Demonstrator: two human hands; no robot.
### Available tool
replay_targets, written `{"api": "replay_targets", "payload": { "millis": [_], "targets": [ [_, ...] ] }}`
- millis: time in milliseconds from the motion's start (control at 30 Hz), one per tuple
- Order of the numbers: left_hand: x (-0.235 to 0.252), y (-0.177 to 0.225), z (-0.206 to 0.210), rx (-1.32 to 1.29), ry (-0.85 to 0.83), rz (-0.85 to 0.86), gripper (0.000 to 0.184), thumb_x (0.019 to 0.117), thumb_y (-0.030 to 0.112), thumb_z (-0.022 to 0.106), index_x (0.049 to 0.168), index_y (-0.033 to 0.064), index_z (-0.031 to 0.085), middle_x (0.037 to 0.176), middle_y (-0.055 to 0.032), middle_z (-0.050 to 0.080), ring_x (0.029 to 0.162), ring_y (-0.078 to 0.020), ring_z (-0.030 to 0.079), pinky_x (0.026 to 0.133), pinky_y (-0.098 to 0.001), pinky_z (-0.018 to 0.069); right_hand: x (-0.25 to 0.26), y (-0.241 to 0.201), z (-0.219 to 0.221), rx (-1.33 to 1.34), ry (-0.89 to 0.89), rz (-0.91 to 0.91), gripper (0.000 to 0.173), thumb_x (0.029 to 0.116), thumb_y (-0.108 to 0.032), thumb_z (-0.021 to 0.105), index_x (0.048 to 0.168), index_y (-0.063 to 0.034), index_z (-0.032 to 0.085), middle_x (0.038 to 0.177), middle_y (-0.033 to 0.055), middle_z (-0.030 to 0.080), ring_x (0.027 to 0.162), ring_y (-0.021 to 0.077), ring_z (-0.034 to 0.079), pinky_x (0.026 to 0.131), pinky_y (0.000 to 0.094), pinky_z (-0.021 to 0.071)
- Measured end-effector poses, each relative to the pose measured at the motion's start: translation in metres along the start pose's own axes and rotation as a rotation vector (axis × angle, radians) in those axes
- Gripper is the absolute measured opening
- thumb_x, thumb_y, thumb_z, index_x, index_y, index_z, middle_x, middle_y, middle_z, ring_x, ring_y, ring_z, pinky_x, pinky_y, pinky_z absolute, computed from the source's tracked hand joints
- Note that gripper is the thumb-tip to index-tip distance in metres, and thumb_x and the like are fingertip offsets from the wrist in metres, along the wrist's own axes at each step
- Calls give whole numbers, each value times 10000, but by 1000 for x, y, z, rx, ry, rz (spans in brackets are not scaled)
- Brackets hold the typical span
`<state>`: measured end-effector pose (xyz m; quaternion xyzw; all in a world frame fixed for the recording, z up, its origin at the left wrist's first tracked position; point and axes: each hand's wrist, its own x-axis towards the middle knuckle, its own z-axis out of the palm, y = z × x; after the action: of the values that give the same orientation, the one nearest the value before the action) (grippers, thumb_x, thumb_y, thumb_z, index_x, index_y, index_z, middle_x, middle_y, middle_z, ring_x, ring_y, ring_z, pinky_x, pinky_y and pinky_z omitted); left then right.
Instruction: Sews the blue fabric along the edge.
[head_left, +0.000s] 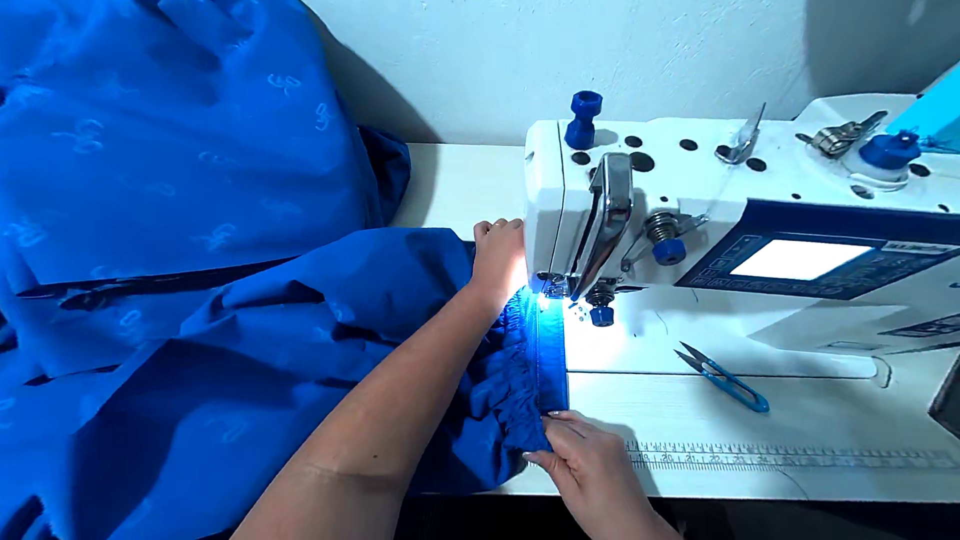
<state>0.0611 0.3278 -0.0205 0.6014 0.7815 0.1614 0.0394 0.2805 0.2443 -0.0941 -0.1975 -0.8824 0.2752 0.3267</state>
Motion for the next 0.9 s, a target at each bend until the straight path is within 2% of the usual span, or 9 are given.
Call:
{"api": "replay_targets", "payload": {
  "millis": [133, 333, 433, 500, 600, 667, 767, 833, 900],
  "targets": [
    [41, -40, 51, 87, 331, 182, 218, 822, 137, 752, 1017, 39, 752, 1021, -140, 719, 987, -351, 664, 908, -620, 422, 16, 11, -1, -23, -20, 7, 305, 995, -310, 606, 896, -53, 736, 837, 10, 764, 894, 95, 750, 972, 251, 554],
    [78, -56, 51, 17, 297, 188, 253, 930, 236, 660, 1064, 39, 743, 1054, -137, 721, 1024, -348, 662, 966, -627, 389, 45, 23, -4, -12, -52, 80, 301, 988, -306, 618, 865, -56, 730, 788, 26, 742, 866, 123, 749, 881, 286, 592],
    [94, -64, 51, -29, 361, 241, 221, 872, 164, 713, 1029, 12, 747, 1034, -171, 725, 1005, -383, 671, 944, -656, 403, 56, 33, -3, 68, -56, 178, 312, 994, -319, 614, 882, -62, 750, 792, 31, 728, 802, 114, 719, 723, 281, 588],
    [96, -68, 52, -54, 420, 278, 274, 828, 158, 748, 1057, 8, 733, 1084, -183, 704, 1055, -408, 653, 946, -675, 407, 58, 36, -2, 88, -58, 220, 289, 993, -319, 615, 931, -82, 767, 838, 9, 743, 846, 93, 720, 751, 265, 588],
    [60, -69, 38, -146, 361, 431, 281, 844, 132, 719, 1112, 49, 733, 1193, -164, 680, 1190, -421, 596, 965, -706, 388, 58, 36, -3, 100, -57, 219, 243, 993, -265, 624, 1023, -83, 782, 970, -4, 778, 1011, 99, 728, 929, 290, 579],
    [8, -58, 2, -275, 40, 546, 122, 896, 119, 687, 903, 18, 755, 1015, -162, 724, 1100, -382, 638, 979, -674, 389, 59, 37, -4, 101, -65, 215, 228, 983, -233, 636, 1068, -76, 778, 1050, 13, 776, 1076, 120, 718, 962, 309, 570],
    [-58, -41, -32, -242, -335, 774, 441, 986, 434, 539, 707, 133, 701, 708, 14, 648, 840, -161, 658, 978, -519, 432, 57, 37, -8, 152, -157, 115, 240, 929, -195, 714, 1126, -65, 761, 1170, 44, 747, 1214, 159, 659, 1056, 359, 522],
    [-111, -12, -63, -128, -240, 928, 397, 969, 412, 588, 675, 156, 664, 610, 36, 592, 683, -143, 632, 899, -455, 491, 51, 30, -14, 154, -184, -135, 217, 905, -171, 706, 1096, -82, 755, 1136, 33, 754, 1255, 181, 635, 1154, 431, 437],
    [-152, 5, -82, -36, -38, 987, 350, 1020, 234, 529, 695, 118, 592, 577, -13, 523, 609, -199, 561, 804, -405, 475, 44, 13, -22, 110, -132, -372, 181, 1006, -195, 596, 1044, -96, 742, 1054, 37, 770, 1127, 156, 701, 1108, 380, 476]
  ]
}}
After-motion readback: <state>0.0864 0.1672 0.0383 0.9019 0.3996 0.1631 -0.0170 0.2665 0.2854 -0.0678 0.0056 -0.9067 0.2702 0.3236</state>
